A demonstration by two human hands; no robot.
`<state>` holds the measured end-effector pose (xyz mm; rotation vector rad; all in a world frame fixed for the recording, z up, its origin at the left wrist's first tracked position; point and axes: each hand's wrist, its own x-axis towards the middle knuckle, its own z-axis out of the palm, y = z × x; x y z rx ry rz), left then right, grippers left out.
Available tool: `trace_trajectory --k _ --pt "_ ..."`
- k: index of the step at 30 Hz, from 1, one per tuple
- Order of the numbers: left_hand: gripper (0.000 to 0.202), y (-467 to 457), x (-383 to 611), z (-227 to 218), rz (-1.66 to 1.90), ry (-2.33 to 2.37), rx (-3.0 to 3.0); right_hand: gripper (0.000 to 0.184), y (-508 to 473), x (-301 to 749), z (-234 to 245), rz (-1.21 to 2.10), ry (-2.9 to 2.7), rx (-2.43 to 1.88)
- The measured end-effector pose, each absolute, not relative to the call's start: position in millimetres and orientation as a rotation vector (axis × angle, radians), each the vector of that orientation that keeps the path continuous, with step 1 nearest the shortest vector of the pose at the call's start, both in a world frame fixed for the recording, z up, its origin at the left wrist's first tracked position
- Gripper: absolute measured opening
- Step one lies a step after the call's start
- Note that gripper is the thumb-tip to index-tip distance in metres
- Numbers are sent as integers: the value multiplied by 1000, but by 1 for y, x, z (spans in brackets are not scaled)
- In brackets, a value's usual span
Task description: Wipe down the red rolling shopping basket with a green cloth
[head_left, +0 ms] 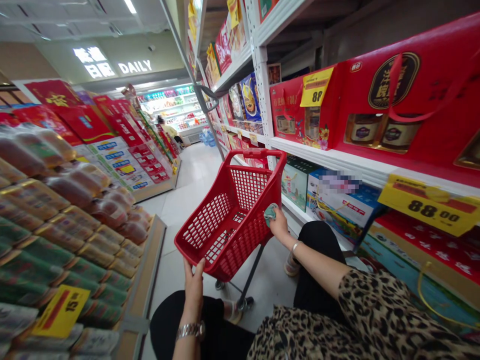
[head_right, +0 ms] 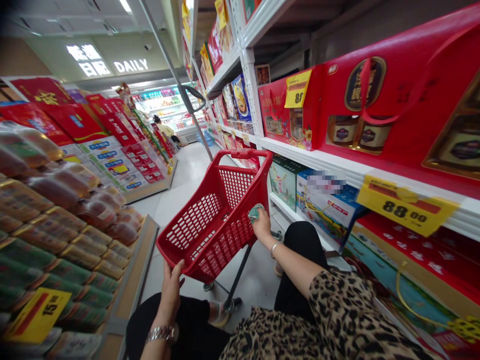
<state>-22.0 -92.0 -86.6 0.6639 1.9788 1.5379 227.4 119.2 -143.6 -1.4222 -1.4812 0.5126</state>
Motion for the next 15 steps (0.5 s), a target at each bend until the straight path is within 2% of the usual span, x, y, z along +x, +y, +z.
trace_trajectory --k 15 --pt "87 -89 -20 -86 1530 2018 659 35 50 191 -146 419 -1740 -1160"
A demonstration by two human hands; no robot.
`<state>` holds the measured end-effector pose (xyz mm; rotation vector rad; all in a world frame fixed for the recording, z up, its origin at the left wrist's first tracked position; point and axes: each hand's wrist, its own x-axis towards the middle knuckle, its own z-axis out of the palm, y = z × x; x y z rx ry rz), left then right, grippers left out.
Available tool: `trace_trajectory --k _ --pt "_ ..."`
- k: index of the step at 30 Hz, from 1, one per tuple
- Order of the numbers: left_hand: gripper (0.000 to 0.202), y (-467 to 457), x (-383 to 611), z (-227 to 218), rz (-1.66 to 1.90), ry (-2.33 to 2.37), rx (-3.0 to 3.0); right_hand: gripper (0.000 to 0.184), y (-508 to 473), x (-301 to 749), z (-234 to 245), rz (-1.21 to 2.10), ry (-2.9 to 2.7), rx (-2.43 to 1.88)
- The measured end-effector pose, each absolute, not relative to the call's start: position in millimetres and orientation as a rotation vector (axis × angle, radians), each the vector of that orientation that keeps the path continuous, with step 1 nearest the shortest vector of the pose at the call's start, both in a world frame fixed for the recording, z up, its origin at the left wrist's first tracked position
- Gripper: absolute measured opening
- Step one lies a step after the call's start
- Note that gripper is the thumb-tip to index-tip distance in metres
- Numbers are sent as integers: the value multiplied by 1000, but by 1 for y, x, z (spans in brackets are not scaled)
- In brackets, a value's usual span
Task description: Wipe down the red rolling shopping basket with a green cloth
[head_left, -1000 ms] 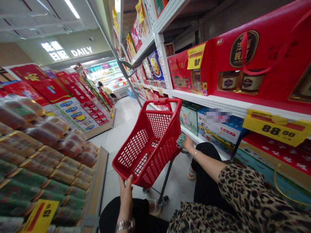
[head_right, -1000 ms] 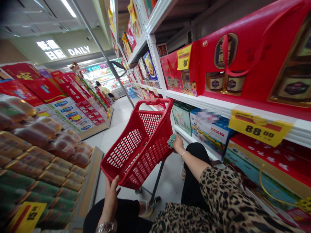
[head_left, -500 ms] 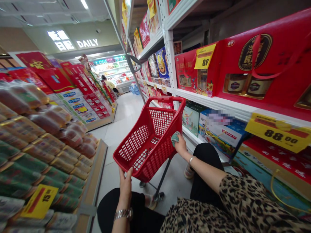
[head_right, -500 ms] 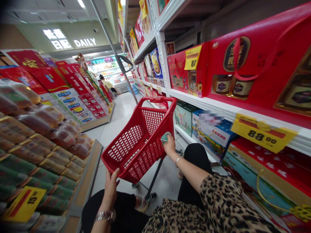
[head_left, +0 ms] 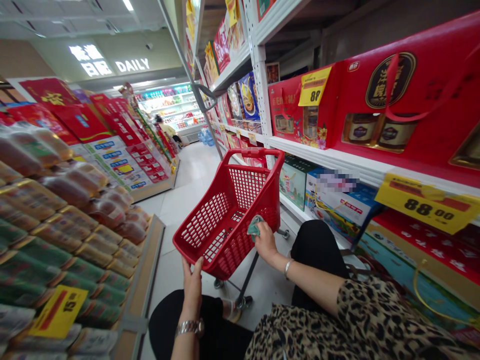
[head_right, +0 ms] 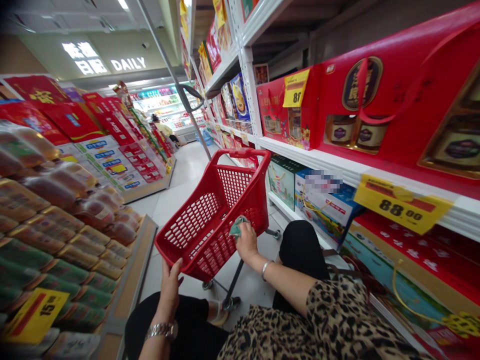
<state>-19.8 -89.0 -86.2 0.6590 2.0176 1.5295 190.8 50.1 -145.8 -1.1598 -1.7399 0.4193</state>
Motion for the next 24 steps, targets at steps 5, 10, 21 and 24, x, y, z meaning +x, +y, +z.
trace_trajectory --k 5,10,21,24 --pt "89 -89 -21 -88 1551 2001 676 42 22 176 -154 397 -1891 -1055" --pt "87 -90 -22 -86 1519 1992 672 44 12 174 -151 381 -1937 -1037" --pt "86 -89 -19 -87 1604 1965 687 12 -40 159 -149 -37 -2313 -266" --pt "84 -92 -18 -86 1616 1946 733 5 -48 153 -146 -178 -2332 -39"
